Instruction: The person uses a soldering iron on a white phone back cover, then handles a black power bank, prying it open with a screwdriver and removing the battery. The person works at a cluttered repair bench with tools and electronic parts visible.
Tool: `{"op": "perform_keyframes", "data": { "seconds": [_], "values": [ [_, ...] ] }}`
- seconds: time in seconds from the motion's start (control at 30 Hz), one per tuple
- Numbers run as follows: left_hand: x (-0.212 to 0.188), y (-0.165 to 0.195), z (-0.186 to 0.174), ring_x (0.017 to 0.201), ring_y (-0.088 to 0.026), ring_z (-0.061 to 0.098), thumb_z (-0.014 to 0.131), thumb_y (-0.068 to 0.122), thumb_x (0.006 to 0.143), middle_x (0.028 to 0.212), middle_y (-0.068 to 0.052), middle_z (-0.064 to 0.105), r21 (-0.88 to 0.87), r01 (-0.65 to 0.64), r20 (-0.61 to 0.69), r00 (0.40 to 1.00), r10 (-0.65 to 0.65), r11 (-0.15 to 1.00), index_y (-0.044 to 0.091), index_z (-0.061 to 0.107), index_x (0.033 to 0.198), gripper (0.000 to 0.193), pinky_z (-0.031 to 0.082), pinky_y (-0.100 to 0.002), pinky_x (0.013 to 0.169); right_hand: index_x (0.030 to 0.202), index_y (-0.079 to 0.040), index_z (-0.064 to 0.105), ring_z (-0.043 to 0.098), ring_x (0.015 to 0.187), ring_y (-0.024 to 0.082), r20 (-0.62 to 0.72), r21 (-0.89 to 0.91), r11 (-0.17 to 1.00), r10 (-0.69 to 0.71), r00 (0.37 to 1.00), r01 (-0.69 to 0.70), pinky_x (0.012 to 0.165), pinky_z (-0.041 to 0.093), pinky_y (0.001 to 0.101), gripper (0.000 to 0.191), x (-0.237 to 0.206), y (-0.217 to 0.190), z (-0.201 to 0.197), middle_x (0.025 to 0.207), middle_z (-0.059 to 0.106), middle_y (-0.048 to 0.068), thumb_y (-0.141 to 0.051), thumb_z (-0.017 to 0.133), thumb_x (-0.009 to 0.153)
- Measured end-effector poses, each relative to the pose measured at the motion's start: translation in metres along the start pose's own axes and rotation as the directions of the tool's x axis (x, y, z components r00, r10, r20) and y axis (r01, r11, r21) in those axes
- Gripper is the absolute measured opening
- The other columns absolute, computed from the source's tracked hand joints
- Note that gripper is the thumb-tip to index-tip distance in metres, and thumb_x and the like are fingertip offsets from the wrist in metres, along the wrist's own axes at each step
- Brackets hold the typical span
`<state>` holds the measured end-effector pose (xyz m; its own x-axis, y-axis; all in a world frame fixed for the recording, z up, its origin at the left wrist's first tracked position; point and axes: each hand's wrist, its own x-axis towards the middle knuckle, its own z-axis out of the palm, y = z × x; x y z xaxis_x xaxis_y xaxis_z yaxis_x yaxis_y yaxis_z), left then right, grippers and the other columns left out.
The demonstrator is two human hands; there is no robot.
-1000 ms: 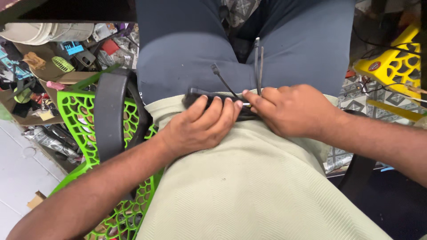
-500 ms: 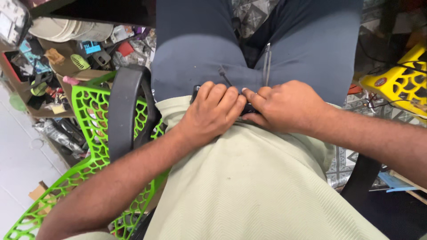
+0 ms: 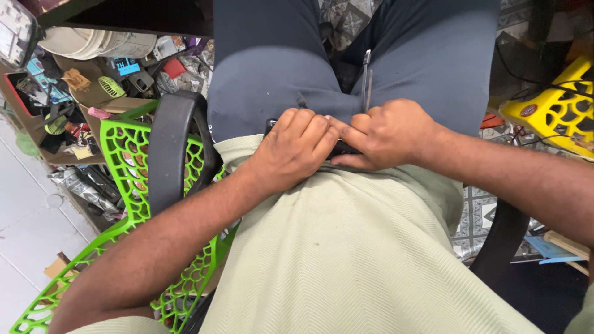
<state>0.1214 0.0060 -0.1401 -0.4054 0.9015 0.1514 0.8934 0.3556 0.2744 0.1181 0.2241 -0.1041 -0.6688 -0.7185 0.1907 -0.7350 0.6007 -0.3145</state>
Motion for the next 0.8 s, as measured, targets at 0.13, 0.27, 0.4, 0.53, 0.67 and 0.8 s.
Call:
{"op": "perform_keyframes", "data": {
  "seconds": [0.13, 0.27, 0.4, 0.53, 0.67, 0.8],
  "values": [
    [-0.002, 0.001, 0.002, 0.100, -0.023, 0.058, 0.062, 0.016, 0.092, 0.109, -0.010, 0.062, 0.025, -0.028, -0.066, 0.997, 0.030, 0.999, 0.000, 0.066, 0.118, 0.031, 0.048, -0.038, 0.095, 0.115, -0.009, 0.077, 0.061, 0.046, 0.018, -0.009, 0.043, 0.999, -0.018, 1.000, 0.018, 0.041, 0.048, 0.0329, 0.066, 0.002, 0.001, 0.000, 0.060, 0.061, 0.000, -0.067, 0.068, 0.084],
    [-0.006, 0.004, 0.000, 0.093, -0.023, 0.057, 0.064, 0.019, 0.094, 0.101, -0.008, 0.060, 0.024, -0.083, -0.031, 0.996, 0.084, 0.996, 0.004, 0.068, 0.111, 0.022, 0.048, -0.040, 0.090, 0.123, -0.008, 0.073, 0.062, 0.053, 0.018, -0.079, 0.169, 0.986, 0.016, 0.997, -0.002, 0.046, 0.049, 0.0332, 0.065, 0.000, 0.000, 0.002, 0.066, 0.061, 0.001, -0.063, 0.069, 0.088],
    [-0.009, 0.002, 0.000, 0.097, -0.024, 0.057, 0.065, 0.021, 0.094, 0.104, -0.008, 0.059, 0.005, -0.081, -0.092, 0.992, 0.081, 0.997, 0.007, 0.066, 0.113, 0.023, 0.048, -0.041, 0.093, 0.128, -0.011, 0.071, 0.060, 0.045, 0.018, 0.070, 0.049, 0.996, 0.076, 0.995, -0.079, 0.040, 0.048, 0.0330, 0.072, -0.014, 0.000, 0.008, 0.063, 0.062, 0.001, -0.068, 0.068, 0.085],
    [-0.012, 0.003, 0.005, 0.100, -0.022, 0.054, 0.067, 0.019, 0.094, 0.107, -0.006, 0.057, 0.026, -0.079, -0.107, 0.991, 0.081, 0.997, 0.012, 0.064, 0.113, 0.020, 0.048, -0.041, 0.095, 0.132, -0.010, 0.068, 0.063, 0.050, 0.021, 0.216, 0.087, 0.974, 0.187, 0.958, -0.210, 0.042, 0.051, 0.0356, 0.083, -0.035, -0.006, 0.007, 0.067, 0.063, 0.003, -0.075, 0.062, 0.081],
    [-0.018, 0.002, 0.008, 0.106, -0.023, 0.047, 0.069, 0.018, 0.097, 0.109, -0.004, 0.053, 0.073, -0.110, -0.144, 0.982, 0.120, 0.991, 0.015, 0.062, 0.116, 0.020, 0.046, -0.039, 0.095, 0.137, -0.014, 0.068, 0.065, 0.048, 0.022, 0.371, 0.053, 0.941, 0.291, 0.882, -0.334, 0.040, 0.052, 0.0361, 0.086, -0.049, -0.009, -0.002, 0.067, 0.065, 0.005, -0.077, 0.057, 0.079],
    [-0.026, 0.001, 0.010, 0.110, -0.023, 0.045, 0.069, 0.015, 0.098, 0.111, -0.005, 0.049, 0.079, -0.092, -0.166, 0.981, 0.104, 0.993, 0.019, 0.058, 0.120, 0.025, 0.047, -0.041, 0.097, 0.133, -0.018, 0.070, 0.062, 0.047, 0.021, 0.391, 0.071, 0.896, 0.380, 0.838, -0.439, 0.041, 0.050, 0.0358, 0.067, -0.066, 0.001, -0.013, 0.069, 0.064, 0.004, -0.063, 0.063, 0.085]
  ]
}}
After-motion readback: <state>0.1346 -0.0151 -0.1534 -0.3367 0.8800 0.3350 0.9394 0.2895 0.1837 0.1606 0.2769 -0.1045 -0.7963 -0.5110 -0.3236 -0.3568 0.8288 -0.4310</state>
